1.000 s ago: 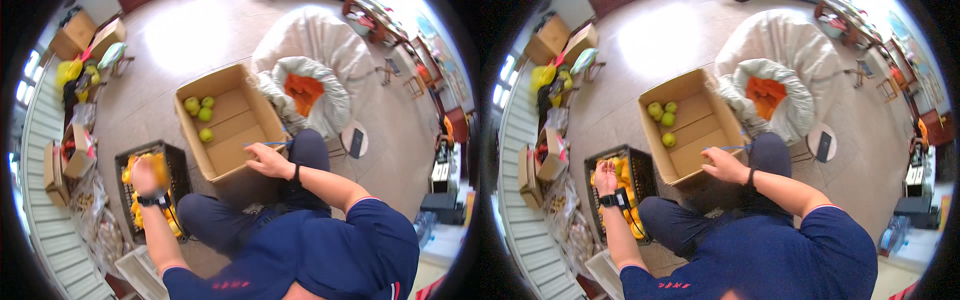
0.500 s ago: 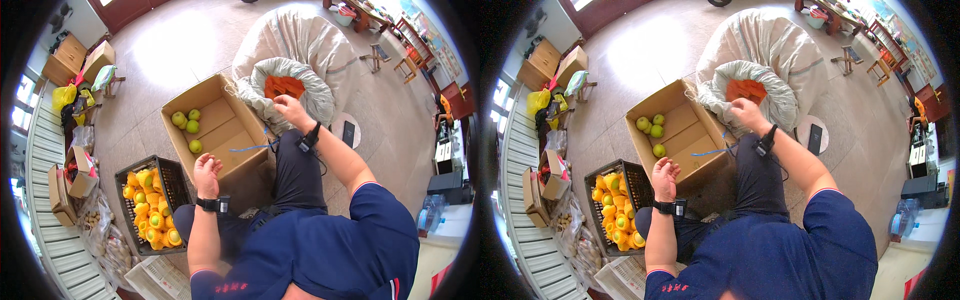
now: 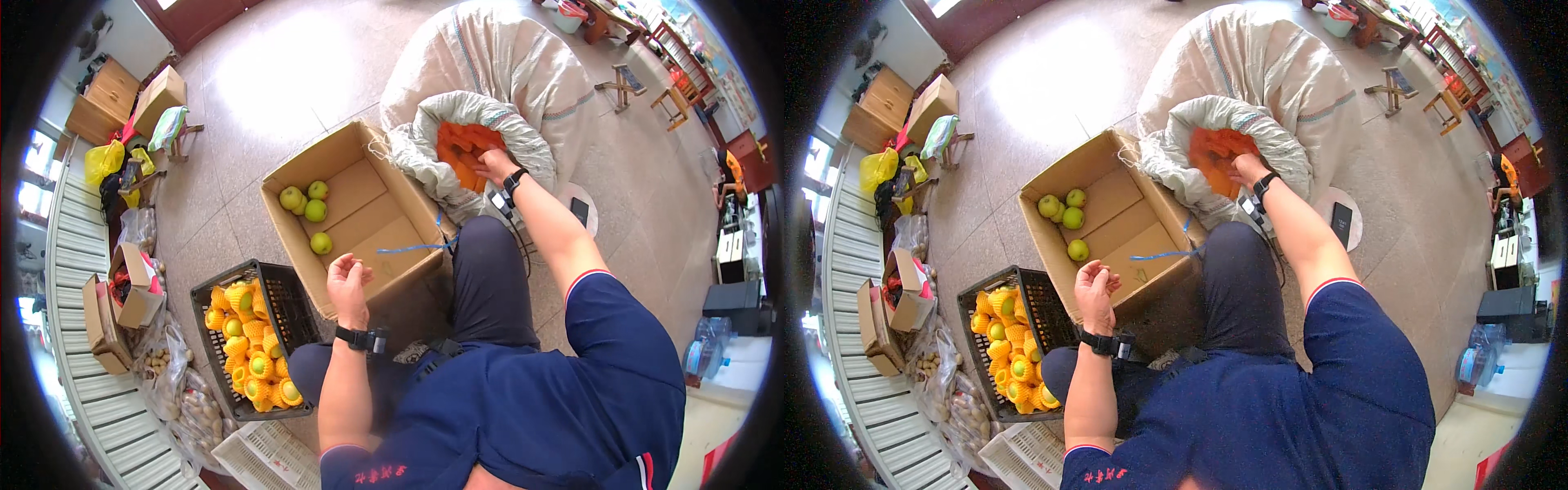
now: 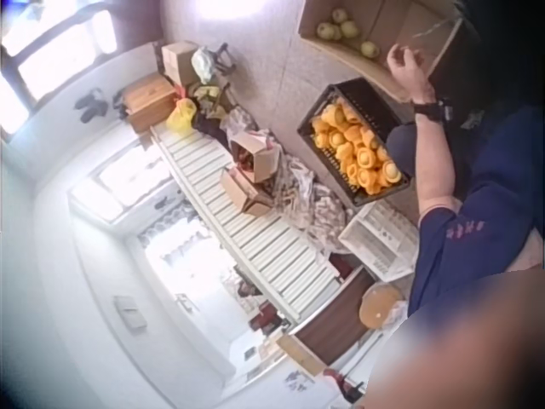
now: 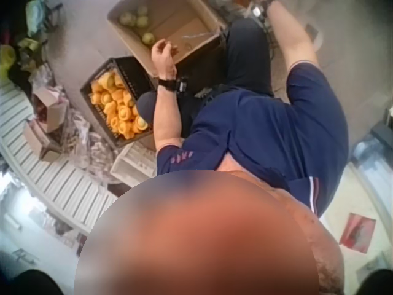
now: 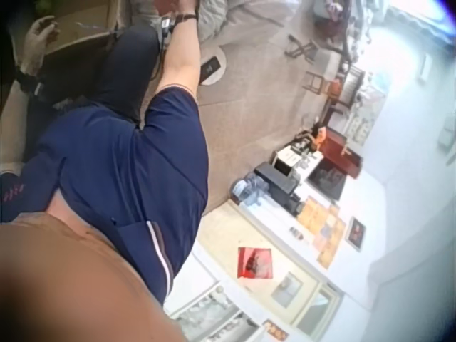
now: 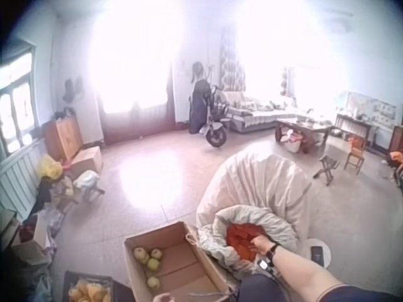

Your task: The person takes foam nets from a large bag and places them onto individual pears before putting them into a black crate.

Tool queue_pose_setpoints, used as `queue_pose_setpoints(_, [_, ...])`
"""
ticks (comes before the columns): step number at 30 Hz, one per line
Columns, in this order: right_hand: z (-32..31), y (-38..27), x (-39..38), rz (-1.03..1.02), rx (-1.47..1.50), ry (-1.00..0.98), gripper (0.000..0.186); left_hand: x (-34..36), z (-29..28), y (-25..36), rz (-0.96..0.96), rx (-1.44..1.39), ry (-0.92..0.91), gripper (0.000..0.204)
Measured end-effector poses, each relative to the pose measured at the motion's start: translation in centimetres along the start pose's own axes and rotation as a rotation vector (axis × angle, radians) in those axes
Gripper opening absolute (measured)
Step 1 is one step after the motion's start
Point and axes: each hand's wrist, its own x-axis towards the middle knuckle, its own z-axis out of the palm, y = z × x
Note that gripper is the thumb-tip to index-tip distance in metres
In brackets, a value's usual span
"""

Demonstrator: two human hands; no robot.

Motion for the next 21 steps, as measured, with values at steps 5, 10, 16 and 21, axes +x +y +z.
queue_pose_setpoints(5, [5.9,0.0,-1.2,0.009,0.037,-0.049,0.059,-0.6,-2.1,0.9,-0.024,-0.014,0.092,0.021])
queue_pose_setpoints(10, [2.6,-1.2,1.5,0.133,0.04,0.036,0.056,0.0,0.0,0.9,-0.06,-0.045,0.045,0.022])
queue_pose_setpoints(16, [4.9,-1.4,-0.1,0.014,-0.093,0.001,0.056,-0.1,-0.8,1.0,-0.055,-0.049,0.07,0.022])
queue_pose_setpoints(21, [3.8,-1.1,-1.7,-0.151,-0.113,0.066,0.054,-0.1,-0.5,1.0,-0.046,-0.066,0.049,0.023])
